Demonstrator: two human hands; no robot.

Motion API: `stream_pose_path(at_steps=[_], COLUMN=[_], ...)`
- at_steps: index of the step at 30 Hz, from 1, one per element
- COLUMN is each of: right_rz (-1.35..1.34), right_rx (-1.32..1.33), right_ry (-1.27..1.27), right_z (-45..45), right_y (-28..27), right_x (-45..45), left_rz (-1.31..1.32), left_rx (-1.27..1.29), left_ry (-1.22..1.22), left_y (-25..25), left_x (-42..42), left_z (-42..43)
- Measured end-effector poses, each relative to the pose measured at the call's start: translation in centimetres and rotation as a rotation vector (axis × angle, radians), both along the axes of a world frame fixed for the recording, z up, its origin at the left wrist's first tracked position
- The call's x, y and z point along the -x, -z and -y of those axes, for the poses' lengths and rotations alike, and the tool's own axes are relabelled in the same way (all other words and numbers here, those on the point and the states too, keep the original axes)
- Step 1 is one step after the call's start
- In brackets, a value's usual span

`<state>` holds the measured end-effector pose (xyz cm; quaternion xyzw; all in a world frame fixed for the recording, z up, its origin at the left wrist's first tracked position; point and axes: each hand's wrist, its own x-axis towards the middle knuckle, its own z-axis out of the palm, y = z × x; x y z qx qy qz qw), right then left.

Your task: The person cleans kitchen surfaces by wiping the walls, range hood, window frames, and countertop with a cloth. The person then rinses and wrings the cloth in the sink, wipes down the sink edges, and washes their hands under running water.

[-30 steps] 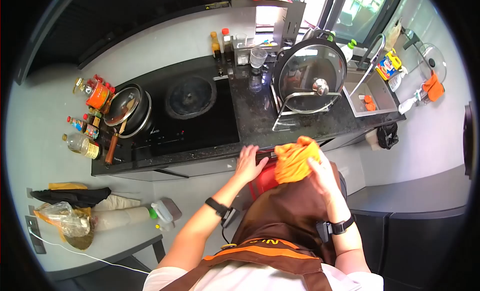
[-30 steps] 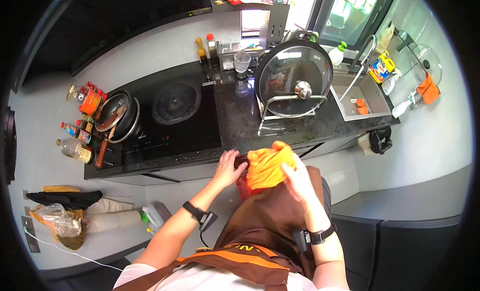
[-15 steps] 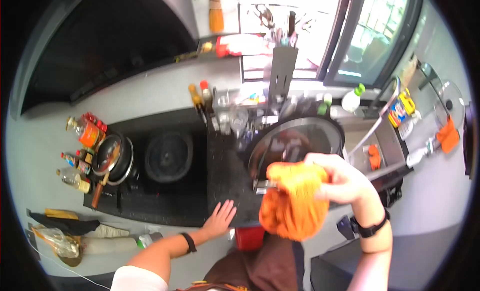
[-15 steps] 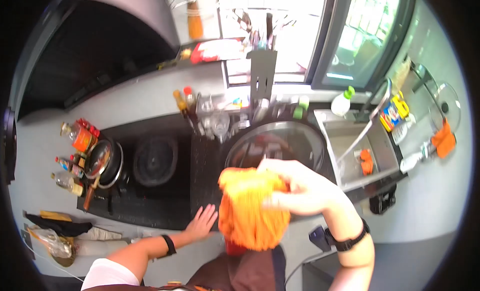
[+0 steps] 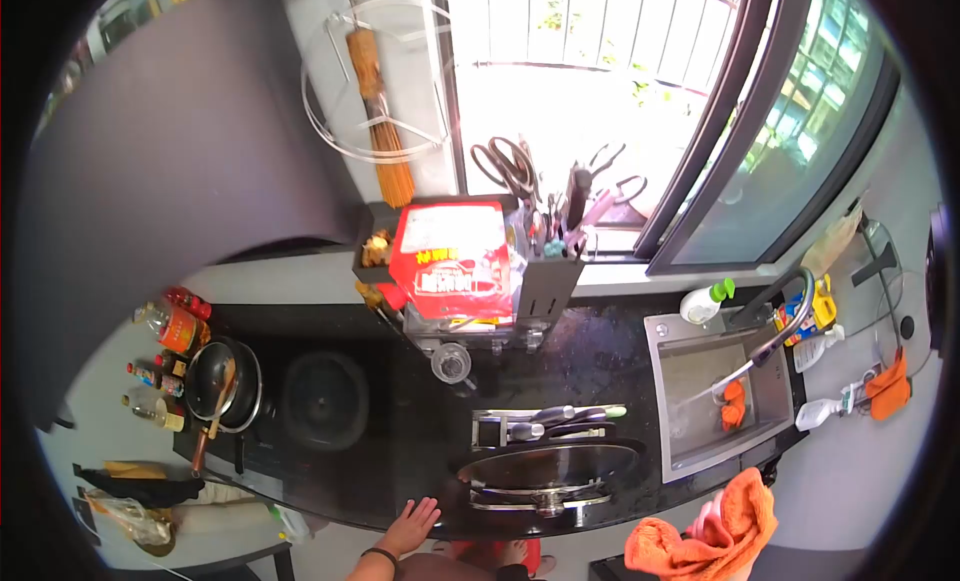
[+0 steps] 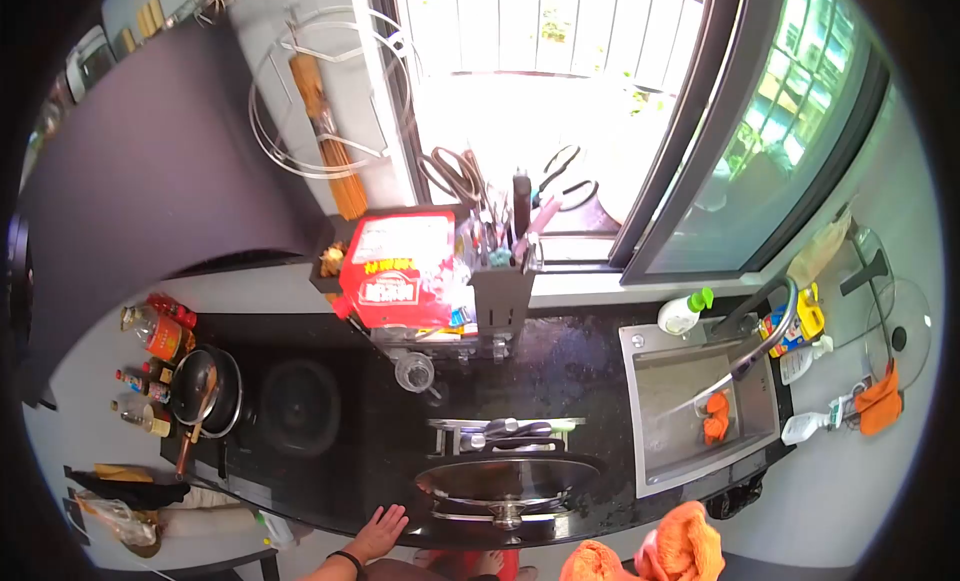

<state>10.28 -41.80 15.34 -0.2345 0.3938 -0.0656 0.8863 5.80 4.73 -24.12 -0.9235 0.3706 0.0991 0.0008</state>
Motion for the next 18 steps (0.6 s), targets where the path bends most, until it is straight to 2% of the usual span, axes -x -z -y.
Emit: stream_pose_path(at_steps=[1,3,4,5,6,7,8,9,10,11,12,13,14,15,17,18], right_rz=[0.008,0.034,0.068,0.189,0.288,0.384,0.430,0.375,0.317,0.428,0.566,0.693,0.718,0.746,0.826,0.784], right_rx=[0.000,0.716,1.075,1.229,1.382,1.536,1.541,1.340,1.130,1.144,1.082,1.018,0.919,0.821,0.600,0.589], right_ry=[-0.012,-0.257,-0.354,-0.457,-0.553,-0.649,-0.641,-0.458,-0.288,-0.078,-0.069,-0.065,-0.060,-0.054,-0.093,-0.104], right_z=[-0.5,-1.2,-1.6,0.7,2.6,2.9,2.8,1.3,-0.4,-3.1,-1.9,-0.8,-1.7,-2.7,-5.0,-5.5], right_y=[-2.3,-6.2,-7.5,-7.1,-7.6,-9.3,-10.7,-12.9,-15.5,-19.9,-19.7,-19.7,-22.3,-25.3,-30.2,-31.3], right_x=[0.1,0.7,1.0,2.0,2.3,1.7,1.1,-0.2,-1.4,-3.6,-4.9,-6.0,-6.6,-7.7,-10.0,-11.5], left_rz=[0.008,-0.038,-0.207,-0.436,-0.678,-0.495,-0.389,-0.400,-0.425,-0.458,-0.435,-0.320,-0.199,-0.178,-0.205,0.006], left_rx=[0.000,-0.042,0.041,0.011,0.074,0.172,0.241,0.501,0.645,0.786,0.796,0.890,0.979,0.986,0.884,0.855], left_ry=[-0.012,-0.035,-0.170,-0.225,-0.269,-0.349,-0.373,-0.513,-0.468,-0.416,-0.417,-0.311,-0.199,-0.192,0.054,0.113], left_y=[-0.6,-2.1,-1.8,-1.5,-5.9,-7.1,-8.4,-19.6,-26.2,-31.9,-38.2,-44.5,-50.2,-55.4,-64.3,-68.0], left_x=[0.2,-0.2,-0.3,-1.3,-3.5,-4.5,-5.7,-6.6,-8.3,-9.4,-10.0,-10.0,-10.5,-11.3,-12.9,-14.4], left_z=[0.3,1.3,2.0,2.5,3.8,5.2,5.9,8.2,9.1,9.5,9.9,10.3,10.2,9.4,7.8,7.3])
